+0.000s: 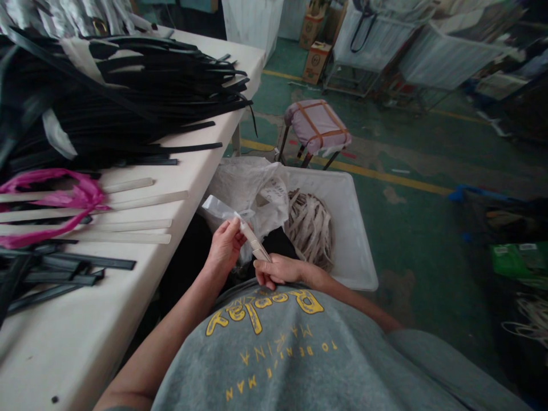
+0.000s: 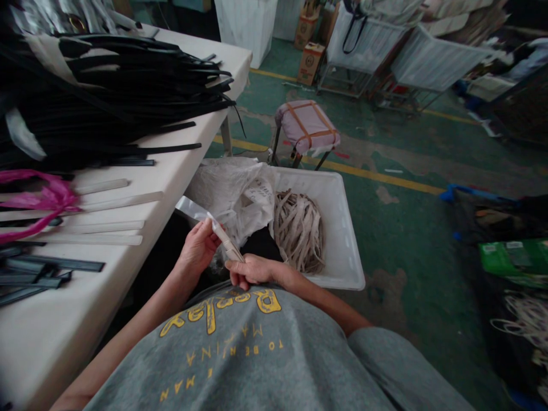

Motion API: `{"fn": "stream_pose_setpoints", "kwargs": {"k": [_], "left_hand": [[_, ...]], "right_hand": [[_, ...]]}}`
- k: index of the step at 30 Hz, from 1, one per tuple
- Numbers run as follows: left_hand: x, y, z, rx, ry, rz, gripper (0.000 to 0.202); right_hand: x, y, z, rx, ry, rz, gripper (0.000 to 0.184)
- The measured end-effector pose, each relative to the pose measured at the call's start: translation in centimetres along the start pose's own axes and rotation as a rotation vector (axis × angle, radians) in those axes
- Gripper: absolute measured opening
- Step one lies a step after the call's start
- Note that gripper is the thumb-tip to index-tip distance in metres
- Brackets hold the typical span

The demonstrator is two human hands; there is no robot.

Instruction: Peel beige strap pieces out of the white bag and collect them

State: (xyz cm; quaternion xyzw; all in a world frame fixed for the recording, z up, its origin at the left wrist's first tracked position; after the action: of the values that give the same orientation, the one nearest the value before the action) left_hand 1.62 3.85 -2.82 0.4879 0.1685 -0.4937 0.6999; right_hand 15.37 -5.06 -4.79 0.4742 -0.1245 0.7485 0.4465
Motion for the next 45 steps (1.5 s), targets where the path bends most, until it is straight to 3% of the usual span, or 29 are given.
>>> {"fn": "stream_pose_setpoints", "kwargs": {"k": [11,18,20,24,29,33,37,39,42,45], "left_hand": [[-0.2,-0.2,1.0,0.035,0.108,-0.145,0.032],[0.8,1.3,1.6,0.179,-0.056,-0.356,0.037],[0.6,2.3,1.4,0.222,-0.075,-0.375,0.039],[0.0,4.9,0.5,0.268,-0.098,-0.324,0.039],[0.1,9.4,-0.1,0.352,-0.181,-0.286,0.038],[0.8,14.0,0.7,0.461,-0.126,-0.352,0.036],[1.6,18.3,2.3,0.574,-0.100,-0.395,0.031],[1.9,19.9,2.9,0.640,-0.093,-0.401,0.030],[1.8,21.3,2.5,0.680,-0.045,-0.417,0.030],[2.3,21.2,0.7,0.586,-0.054,-0.420,0.029]], "right_hand": [[-0.5,-0.4,-0.3,-0.002,-0.006,-0.024,0.073],[0.9,-0.2,1.0,0.037,-0.115,-0.076,0.064],[1.4,0.0,2.2,-0.074,-0.185,-0.076,0.052],[1.3,0.2,5.7,-0.527,-0.292,-0.108,0.034],[-0.7,0.2,10.2,-0.873,-0.398,-0.163,0.044],[-1.0,-0.2,13.2,-1.009,-0.415,-0.192,0.049],[0.7,-1.3,15.6,-1.175,-0.503,-0.202,0.053],[1.4,-1.7,16.2,-1.195,-0.559,-0.219,0.056],[1.0,-1.9,16.5,-1.178,-0.598,-0.212,0.055],[-1.1,-1.5,16.4,-1.224,-0.543,-0.125,0.048]]}}
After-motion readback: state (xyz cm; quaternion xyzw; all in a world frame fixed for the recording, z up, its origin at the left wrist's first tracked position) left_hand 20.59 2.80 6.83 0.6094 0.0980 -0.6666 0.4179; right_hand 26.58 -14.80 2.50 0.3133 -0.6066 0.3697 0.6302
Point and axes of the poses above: each hand's wrist, its own z-axis away from the middle knuckle, its own y-axis out of the palm, x = y × z, the point moved 2 cm from there along -z, towards the middle knuckle, and after that the axes turned 4 degrees about -z, right-handed, at the moved point
